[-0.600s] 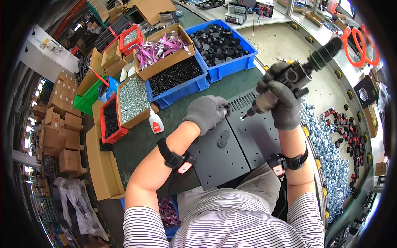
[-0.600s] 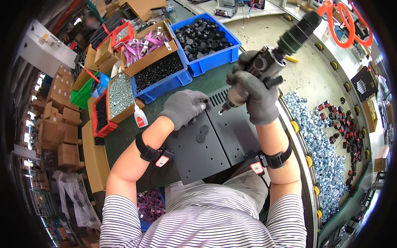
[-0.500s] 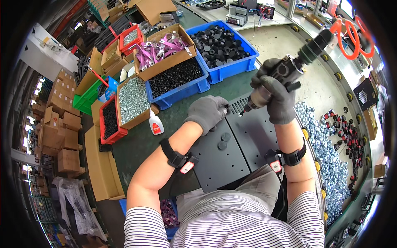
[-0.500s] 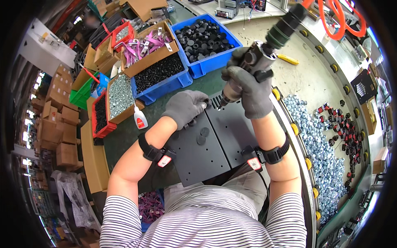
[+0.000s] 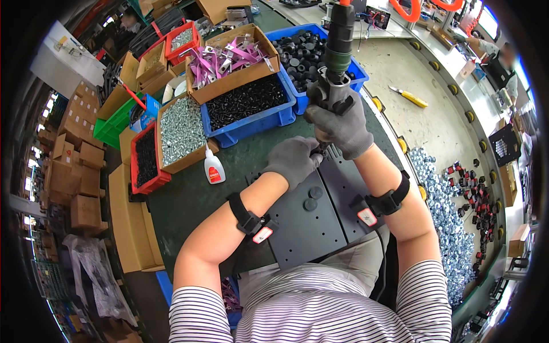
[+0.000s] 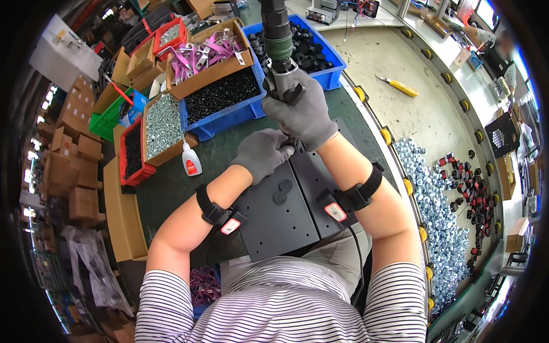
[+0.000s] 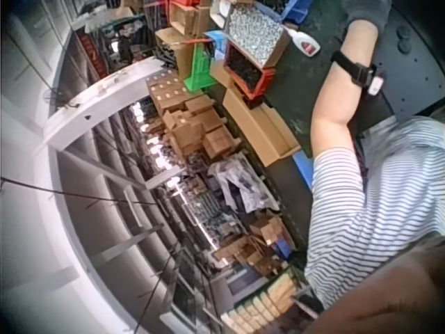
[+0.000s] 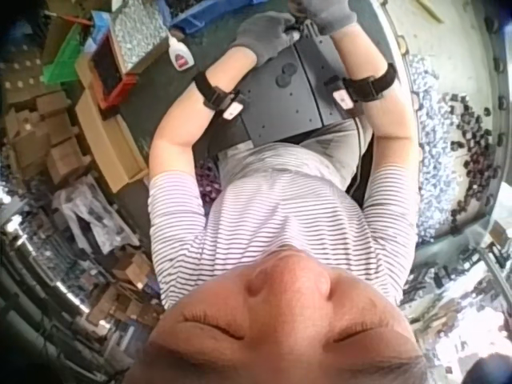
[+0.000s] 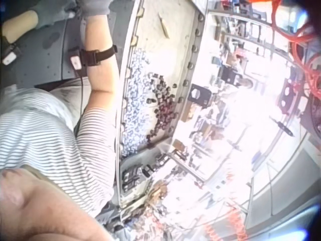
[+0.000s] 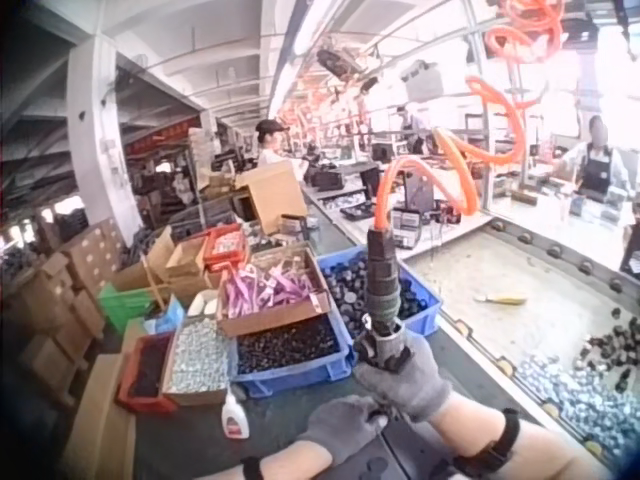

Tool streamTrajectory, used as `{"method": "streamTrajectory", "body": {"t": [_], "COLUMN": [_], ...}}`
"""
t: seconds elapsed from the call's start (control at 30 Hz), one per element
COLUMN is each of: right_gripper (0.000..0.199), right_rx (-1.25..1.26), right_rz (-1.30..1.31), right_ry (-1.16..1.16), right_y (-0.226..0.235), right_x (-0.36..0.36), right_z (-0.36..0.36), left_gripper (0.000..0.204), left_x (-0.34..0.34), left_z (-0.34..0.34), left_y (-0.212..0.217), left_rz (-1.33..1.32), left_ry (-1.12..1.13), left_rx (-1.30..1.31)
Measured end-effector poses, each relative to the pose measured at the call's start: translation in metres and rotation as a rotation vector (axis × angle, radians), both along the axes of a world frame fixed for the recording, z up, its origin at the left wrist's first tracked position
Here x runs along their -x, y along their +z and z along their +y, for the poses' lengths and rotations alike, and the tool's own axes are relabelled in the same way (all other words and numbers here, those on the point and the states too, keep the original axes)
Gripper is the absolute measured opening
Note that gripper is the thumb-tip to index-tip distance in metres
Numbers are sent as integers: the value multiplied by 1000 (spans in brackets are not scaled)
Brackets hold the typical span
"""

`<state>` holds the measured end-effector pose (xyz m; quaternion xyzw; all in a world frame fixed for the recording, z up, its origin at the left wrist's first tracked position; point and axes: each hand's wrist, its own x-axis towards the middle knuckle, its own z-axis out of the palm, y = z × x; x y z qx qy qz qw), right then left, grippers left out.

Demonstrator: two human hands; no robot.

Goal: Assembling and fastening components into an electronics enclosure using an electric screwdriver and hand tools.

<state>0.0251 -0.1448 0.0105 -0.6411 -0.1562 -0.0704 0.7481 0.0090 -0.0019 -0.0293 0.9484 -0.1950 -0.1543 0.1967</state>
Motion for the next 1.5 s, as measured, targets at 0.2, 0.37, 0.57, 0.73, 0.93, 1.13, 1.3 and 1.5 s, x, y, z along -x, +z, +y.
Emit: {"method": "streamTrajectory", "body": {"t": [0.2,0.37,0.57,0.73,0.93,1.13,1.3,1.5], "right_gripper": [25,26,31,35,44,44,40,42], "right_rx": [95,18,131,-165,-568,-596,-566,-756], "right_rz": [-48,-19,45,-236,-304,-286,-357,-193], "right_ry": [-55,13,-19,6,310,144,295,100], "right_y": [-3,-6,7,37,52,46,43,33], "right_x": [-6,-3,-10,35,114,144,147,159], "right_z": [0,-5,-1,-8,-5,-6,-18,-29], "left_gripper": [30,33,32,24,21,27,27,30], "left_x": [5,36,87,105,122,136,145,151], "left_z": [17,73,91,89,73,65,55,51], "left_y": [6,18,18,7,-2,-1,-4,8], "left_rz": [187,773,829,733,1006,1214,1240,1274], "left_ry": [231,439,487,532,465,357,357,269], "left_rx": [426,1233,1302,1431,1543,1662,1647,1514]}}
